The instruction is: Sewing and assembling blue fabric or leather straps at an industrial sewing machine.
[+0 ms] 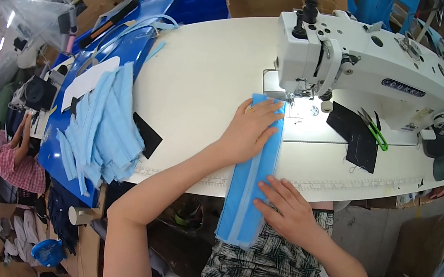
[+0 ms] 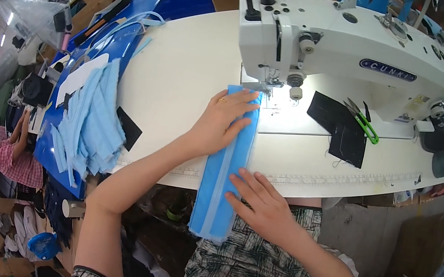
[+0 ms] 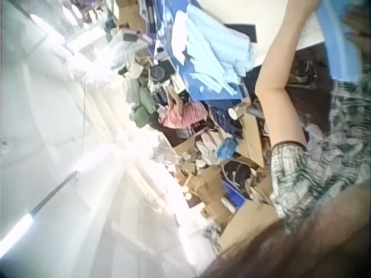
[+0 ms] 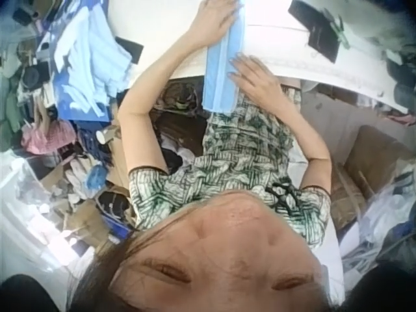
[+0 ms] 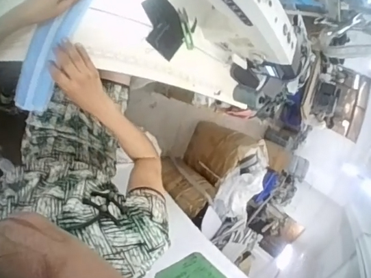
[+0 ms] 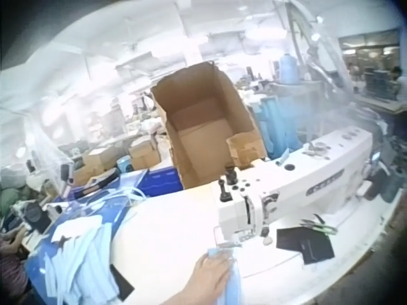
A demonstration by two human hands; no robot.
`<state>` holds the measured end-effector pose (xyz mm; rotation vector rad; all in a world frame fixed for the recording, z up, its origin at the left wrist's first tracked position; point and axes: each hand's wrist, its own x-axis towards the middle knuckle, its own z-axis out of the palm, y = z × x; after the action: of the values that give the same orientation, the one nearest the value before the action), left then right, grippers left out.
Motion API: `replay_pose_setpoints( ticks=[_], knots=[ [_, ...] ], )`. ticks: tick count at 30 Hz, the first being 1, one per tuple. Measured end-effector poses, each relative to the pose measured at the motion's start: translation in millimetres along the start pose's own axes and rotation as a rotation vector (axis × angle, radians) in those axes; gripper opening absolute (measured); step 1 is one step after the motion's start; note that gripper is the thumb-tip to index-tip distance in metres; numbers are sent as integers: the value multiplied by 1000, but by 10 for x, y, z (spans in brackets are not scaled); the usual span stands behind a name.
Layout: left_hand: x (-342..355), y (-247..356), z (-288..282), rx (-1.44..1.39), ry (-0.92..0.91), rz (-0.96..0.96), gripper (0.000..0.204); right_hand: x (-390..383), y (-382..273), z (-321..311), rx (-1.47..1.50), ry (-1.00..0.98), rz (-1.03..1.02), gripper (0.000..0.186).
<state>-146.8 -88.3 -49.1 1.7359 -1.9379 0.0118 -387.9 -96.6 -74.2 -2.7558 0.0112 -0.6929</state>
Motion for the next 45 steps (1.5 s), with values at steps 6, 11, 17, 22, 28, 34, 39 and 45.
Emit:
replay_pose_setpoints(
  ticks=[6,11,17,22,28,34,39,45],
  knots=[
    [56,24,78,10,-63,-61,31,-127,62,12,21,116,15,26],
    [139,83,181,-12,12,-52,30,-213,145,-86,36,176,41,23],
    [208,91,254,-33,34,-83,29,-228,255,-144,3,200,37,24],
    [228,47,323,-27,100,-100,28,-192,315,-132,10,221,51,25],
    [270,-26,249,-34,35,-117,27,-119,261,-105,17,182,5,23],
    [238,-81,276,-103,46,-110,25,-25,199,-16,12,185,-4,21],
    [217,-79,282,-88,89,-86,24,-48,232,-30,0,157,-21,18],
    [226,-87,274,-56,75,-80,25,-100,272,-46,-17,163,-7,16]
  ],
)
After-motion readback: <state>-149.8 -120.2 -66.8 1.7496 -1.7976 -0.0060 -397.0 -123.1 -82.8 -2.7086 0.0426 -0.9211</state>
